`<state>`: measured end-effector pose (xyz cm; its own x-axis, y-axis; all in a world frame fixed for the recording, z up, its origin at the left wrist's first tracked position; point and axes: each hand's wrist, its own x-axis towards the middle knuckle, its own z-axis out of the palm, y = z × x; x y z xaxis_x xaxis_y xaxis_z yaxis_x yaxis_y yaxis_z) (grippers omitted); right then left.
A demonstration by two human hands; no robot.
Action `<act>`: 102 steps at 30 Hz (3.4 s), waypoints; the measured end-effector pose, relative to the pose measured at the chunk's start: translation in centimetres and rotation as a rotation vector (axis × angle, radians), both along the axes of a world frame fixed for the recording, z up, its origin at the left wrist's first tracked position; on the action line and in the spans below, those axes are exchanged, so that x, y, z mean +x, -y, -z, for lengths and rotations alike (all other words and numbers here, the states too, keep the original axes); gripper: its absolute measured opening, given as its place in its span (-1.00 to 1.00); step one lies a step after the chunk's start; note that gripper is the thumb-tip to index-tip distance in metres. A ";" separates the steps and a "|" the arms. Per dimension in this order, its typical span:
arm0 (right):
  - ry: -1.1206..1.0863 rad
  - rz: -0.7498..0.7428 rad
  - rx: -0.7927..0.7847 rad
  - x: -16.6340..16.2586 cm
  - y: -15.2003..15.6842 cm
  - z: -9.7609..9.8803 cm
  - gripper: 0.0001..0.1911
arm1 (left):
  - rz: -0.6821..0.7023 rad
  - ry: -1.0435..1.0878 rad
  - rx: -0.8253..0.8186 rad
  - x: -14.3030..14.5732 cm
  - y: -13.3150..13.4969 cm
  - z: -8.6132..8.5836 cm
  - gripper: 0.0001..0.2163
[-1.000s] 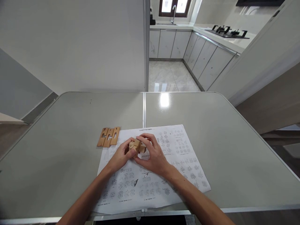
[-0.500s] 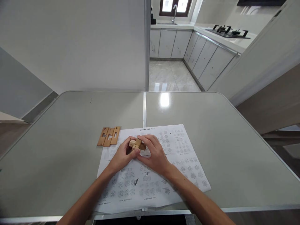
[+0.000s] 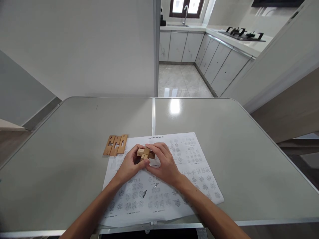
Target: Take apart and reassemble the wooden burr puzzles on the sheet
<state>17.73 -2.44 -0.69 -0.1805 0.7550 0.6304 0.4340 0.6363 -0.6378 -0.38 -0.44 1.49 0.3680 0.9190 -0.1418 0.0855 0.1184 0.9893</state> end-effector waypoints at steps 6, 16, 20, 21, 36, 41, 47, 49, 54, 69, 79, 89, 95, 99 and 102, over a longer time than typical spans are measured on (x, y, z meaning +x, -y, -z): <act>-0.012 -0.010 0.007 0.0 -0.1 -0.1 -0.32 | -0.004 0.011 0.011 0.1 0.1 0.0 -0.60; -0.076 -0.011 -0.084 0.0 0.2 0.0 -0.28 | 0.129 0.078 0.006 -0.7 -0.2 0.1 -0.39; -0.103 -0.015 -0.137 0.0 0.3 -0.2 -0.32 | 0.123 0.018 0.025 -0.6 -0.1 0.2 -0.49; -0.105 -0.020 -0.144 0.0 0.3 -0.2 -0.33 | 0.121 0.003 0.039 -0.5 -0.1 0.2 -0.51; -0.034 0.074 0.002 -0.3 0.1 -0.1 -0.31 | -0.023 -0.135 0.146 0.5 0.2 0.3 -0.57; -0.041 0.071 -0.003 -0.3 0.1 -0.1 -0.30 | -0.046 -0.177 0.142 0.3 0.2 0.2 -0.57; 0.003 0.055 0.023 -0.3 0.2 0.1 -0.29 | -0.150 -0.246 0.138 0.1 0.0 0.4 -0.53; -0.006 0.060 0.013 -0.2 0.2 0.1 -0.29 | -0.181 -0.235 0.148 0.1 -0.1 0.4 -0.52; -0.052 0.067 -0.028 0.1 0.2 -0.1 -0.30 | -0.267 -0.136 0.121 -0.2 -0.6 0.7 -0.49; 0.212 0.170 -0.267 -0.1 -0.3 1.9 -0.41 | -0.331 -0.079 0.114 -0.5 -0.8 1.0 -0.49; -0.065 0.033 -0.269 0.3 -0.3 0.7 -0.67 | -0.187 -0.121 0.148 -0.1 -0.4 0.3 -0.56; -0.250 -0.015 -0.466 0.6 -0.1 0.0 -0.74 | 0.009 -0.028 0.086 -0.5 0.2 -0.1 -0.42; -0.475 -0.126 -0.587 1.1 -0.6 -0.2 -0.68 | -0.193 -0.159 0.212 -0.6 -0.4 0.5 -0.41; -0.451 0.071 -0.602 1.3 -0.9 0.0 -0.69 | -0.260 -0.357 0.339 -1.0 -0.8 1.0 -0.43; -0.344 0.170 -0.596 1.3 -0.8 0.1 -0.71 | -0.207 -0.494 0.442 -1.3 -0.8 1.3 -0.41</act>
<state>19.04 -1.59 -0.80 0.1053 0.9893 0.1013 0.2073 0.0778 -0.9752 -1.65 0.41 0.14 0.1675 0.9735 0.1559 0.5571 -0.2240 0.7997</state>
